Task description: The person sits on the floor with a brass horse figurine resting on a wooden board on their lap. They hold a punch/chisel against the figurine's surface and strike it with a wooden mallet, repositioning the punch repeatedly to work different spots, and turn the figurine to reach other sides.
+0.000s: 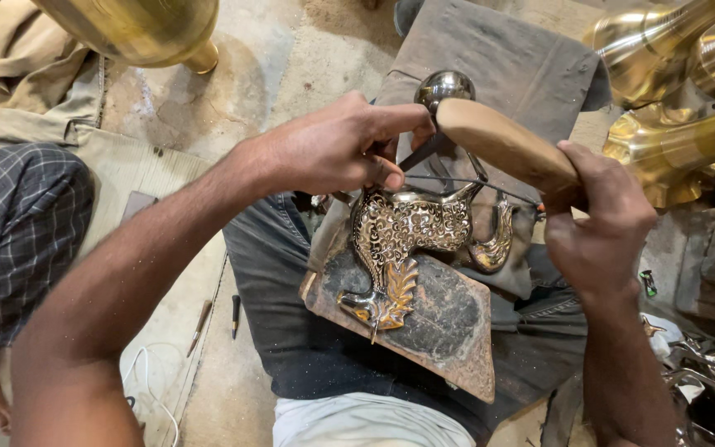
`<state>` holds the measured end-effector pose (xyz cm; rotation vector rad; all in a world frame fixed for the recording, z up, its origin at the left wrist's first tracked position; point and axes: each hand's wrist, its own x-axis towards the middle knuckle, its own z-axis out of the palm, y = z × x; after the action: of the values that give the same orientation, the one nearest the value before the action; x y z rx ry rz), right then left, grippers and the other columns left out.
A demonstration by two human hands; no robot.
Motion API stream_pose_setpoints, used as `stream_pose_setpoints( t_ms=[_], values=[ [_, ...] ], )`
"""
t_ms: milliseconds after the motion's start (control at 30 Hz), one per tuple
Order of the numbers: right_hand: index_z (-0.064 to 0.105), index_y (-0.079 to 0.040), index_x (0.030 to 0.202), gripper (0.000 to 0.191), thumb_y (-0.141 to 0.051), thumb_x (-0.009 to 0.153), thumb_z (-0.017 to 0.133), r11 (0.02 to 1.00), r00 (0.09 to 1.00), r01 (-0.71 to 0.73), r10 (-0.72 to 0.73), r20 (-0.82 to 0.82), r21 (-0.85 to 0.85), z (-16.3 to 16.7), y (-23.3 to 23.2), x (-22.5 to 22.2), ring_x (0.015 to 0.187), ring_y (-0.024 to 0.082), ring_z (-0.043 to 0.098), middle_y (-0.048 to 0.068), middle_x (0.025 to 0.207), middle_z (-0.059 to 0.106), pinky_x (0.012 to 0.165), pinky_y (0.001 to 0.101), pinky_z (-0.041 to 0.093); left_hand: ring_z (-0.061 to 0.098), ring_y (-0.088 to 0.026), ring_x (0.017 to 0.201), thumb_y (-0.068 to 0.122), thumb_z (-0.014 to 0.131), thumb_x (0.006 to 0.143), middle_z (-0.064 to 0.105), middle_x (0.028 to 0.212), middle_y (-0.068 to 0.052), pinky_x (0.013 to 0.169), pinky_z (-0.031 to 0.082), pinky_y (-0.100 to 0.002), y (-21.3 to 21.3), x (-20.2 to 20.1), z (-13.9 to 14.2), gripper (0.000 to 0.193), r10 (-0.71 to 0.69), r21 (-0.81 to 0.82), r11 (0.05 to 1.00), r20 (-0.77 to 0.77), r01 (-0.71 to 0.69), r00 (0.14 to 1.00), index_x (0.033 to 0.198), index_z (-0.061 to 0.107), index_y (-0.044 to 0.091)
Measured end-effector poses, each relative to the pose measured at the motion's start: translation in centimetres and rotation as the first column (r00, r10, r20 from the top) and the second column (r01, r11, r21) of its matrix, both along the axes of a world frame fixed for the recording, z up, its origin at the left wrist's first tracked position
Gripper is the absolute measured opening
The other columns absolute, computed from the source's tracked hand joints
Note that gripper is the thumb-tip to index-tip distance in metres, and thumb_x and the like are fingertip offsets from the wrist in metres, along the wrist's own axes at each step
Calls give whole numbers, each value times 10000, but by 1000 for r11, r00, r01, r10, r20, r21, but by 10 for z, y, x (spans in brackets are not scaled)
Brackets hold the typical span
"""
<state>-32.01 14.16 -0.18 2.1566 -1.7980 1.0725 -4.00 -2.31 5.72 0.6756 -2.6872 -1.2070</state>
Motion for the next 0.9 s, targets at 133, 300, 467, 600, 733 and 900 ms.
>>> stream_pose_setpoints(
  t_ms=[133, 300, 467, 600, 733, 900],
  values=[
    [571, -30, 1283, 374, -102, 1013, 820, 997, 981, 33, -45, 189, 67, -6, 4, -3, 914, 267, 739, 135, 1048, 730, 830, 357, 585, 685, -166, 592, 208, 727, 926, 727, 697, -59, 530, 478, -425, -2, -2, 2, 395, 0, 56, 998, 26, -2, 1000, 1264, 560, 91],
    [630, -18, 1323, 388, -79, 1015, 858, 986, 956, 77, -116, 269, 149, -10, 6, -2, 764, 260, 667, 143, 897, 683, 727, 340, 541, 692, -160, 601, 214, 754, 909, 732, 695, -55, 538, 481, -417, -5, -2, 2, 357, -12, 66, 998, 47, 9, 999, 1196, 582, 88],
    [601, 13, 1323, 458, -63, 927, 817, 997, 995, 54, -59, 75, 61, -9, 8, 0, 840, 303, 701, 209, 984, 692, 779, 354, 556, 693, -162, 601, 215, 782, 870, 737, 703, -62, 554, 502, -400, -9, -2, 3, 417, -34, 61, 998, 63, 30, 997, 1218, 582, 103],
    [581, -6, 1323, 411, -116, 1005, 818, 994, 975, 50, -69, 210, 96, -12, 9, -3, 842, 252, 702, 134, 981, 705, 800, 323, 557, 702, -153, 624, 238, 764, 940, 737, 722, -63, 568, 522, -389, -13, -4, 4, 367, -38, 92, 995, 89, 30, 995, 1176, 554, 52],
    [628, -12, 1277, 433, -77, 891, 814, 992, 994, 104, -105, 10, 67, -20, 10, -8, 813, 288, 689, 166, 975, 705, 751, 398, 561, 682, -160, 594, 203, 738, 903, 731, 697, -55, 541, 511, -402, -12, -7, 3, 444, -46, 72, 997, 102, 39, 994, 1307, 568, 132],
    [593, -5, 1313, 437, -106, 976, 853, 995, 995, 72, -77, 71, 65, -30, 16, -12, 880, 235, 689, 178, 1023, 689, 768, 371, 570, 688, -147, 614, 229, 753, 913, 730, 705, -47, 553, 496, -414, -13, -8, 5, 354, -73, 71, 995, 110, 65, 991, 1194, 595, 82]
  ],
)
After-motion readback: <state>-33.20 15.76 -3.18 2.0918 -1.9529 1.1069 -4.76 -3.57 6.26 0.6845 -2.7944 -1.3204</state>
